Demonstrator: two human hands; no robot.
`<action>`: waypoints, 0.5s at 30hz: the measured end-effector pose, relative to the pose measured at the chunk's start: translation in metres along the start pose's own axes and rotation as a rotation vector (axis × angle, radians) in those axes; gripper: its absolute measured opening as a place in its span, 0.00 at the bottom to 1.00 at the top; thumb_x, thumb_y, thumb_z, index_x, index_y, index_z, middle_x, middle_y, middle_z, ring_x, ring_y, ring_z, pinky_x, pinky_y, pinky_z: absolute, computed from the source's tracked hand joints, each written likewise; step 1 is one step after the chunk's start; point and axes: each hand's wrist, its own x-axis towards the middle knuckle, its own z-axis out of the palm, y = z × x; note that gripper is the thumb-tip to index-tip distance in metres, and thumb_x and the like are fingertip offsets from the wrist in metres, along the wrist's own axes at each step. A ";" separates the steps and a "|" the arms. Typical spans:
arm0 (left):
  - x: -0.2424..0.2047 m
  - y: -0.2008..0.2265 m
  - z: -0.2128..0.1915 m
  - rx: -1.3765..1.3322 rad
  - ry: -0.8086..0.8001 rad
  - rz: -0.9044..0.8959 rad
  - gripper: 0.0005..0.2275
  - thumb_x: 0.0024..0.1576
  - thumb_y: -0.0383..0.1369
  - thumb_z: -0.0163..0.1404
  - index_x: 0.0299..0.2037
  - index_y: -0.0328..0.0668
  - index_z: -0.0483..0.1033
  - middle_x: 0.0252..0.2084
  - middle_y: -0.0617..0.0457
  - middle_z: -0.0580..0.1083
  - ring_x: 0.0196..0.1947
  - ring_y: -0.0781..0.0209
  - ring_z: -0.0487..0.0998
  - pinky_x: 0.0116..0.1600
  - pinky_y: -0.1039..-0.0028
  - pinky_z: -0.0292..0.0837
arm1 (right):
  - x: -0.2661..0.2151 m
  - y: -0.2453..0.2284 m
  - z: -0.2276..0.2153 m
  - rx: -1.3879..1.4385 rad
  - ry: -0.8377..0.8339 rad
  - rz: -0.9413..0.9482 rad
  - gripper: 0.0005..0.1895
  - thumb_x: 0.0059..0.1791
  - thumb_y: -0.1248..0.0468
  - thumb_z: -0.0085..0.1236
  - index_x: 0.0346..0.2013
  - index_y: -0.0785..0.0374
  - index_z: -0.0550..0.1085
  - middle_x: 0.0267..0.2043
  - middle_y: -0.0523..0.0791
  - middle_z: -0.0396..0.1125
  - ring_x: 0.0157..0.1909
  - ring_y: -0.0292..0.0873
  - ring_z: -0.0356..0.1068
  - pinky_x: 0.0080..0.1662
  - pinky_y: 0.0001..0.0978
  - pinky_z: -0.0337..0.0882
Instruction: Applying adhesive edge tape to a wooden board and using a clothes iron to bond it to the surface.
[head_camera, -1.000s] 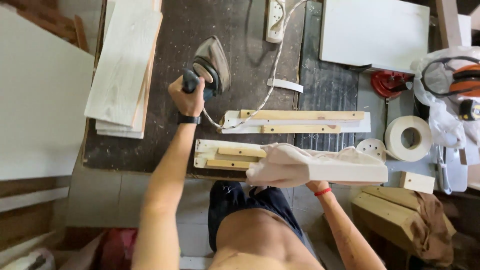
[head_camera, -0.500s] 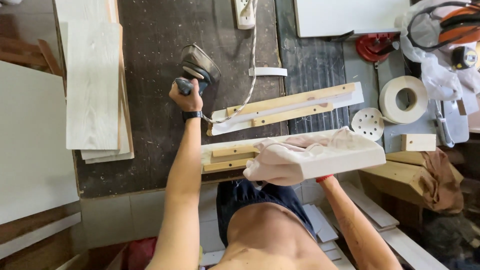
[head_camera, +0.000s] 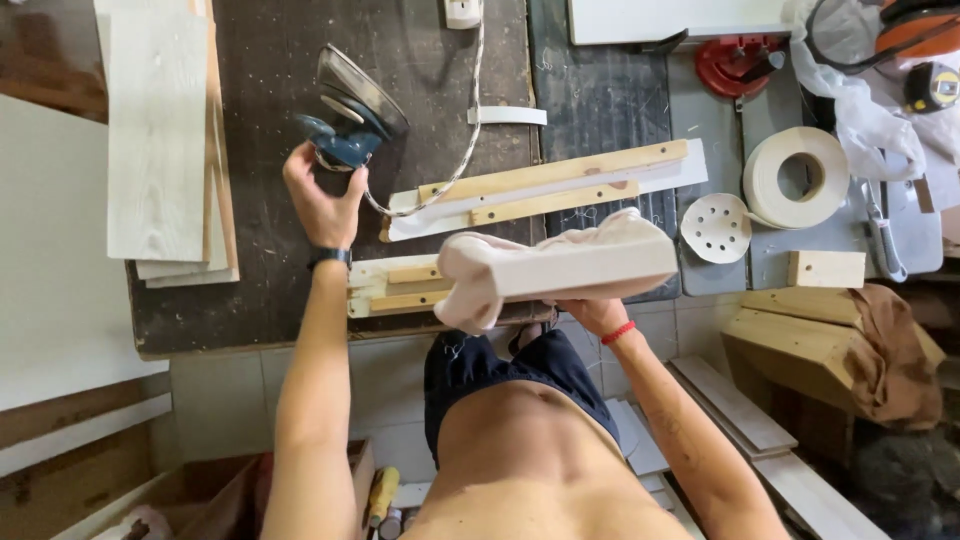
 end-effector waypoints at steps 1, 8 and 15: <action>-0.015 0.017 -0.009 -0.042 -0.020 -0.082 0.31 0.56 0.40 0.67 0.63 0.35 0.64 0.59 0.35 0.68 0.60 0.35 0.72 0.66 0.46 0.67 | 0.000 0.006 -0.003 0.023 -0.004 0.001 0.10 0.50 0.63 0.66 0.43 0.61 0.78 0.41 0.54 0.74 0.44 0.64 0.74 0.43 0.56 0.76; -0.148 0.128 -0.031 -0.119 -0.474 0.015 0.50 0.44 0.70 0.61 0.65 0.32 0.68 0.58 0.35 0.73 0.61 0.34 0.76 0.67 0.48 0.69 | 0.013 0.036 -0.026 0.175 -0.032 0.011 0.08 0.49 0.65 0.67 0.39 0.65 0.80 0.37 0.55 0.76 0.43 0.66 0.75 0.43 0.57 0.75; -0.150 0.150 -0.043 0.066 -0.259 0.231 0.03 0.60 0.36 0.61 0.42 0.54 0.85 0.40 0.58 0.83 0.42 0.54 0.85 0.50 0.69 0.81 | 0.050 0.000 -0.081 0.256 0.037 -0.006 0.07 0.49 0.67 0.68 0.42 0.57 0.86 0.43 0.47 0.77 0.46 0.54 0.78 0.50 0.46 0.78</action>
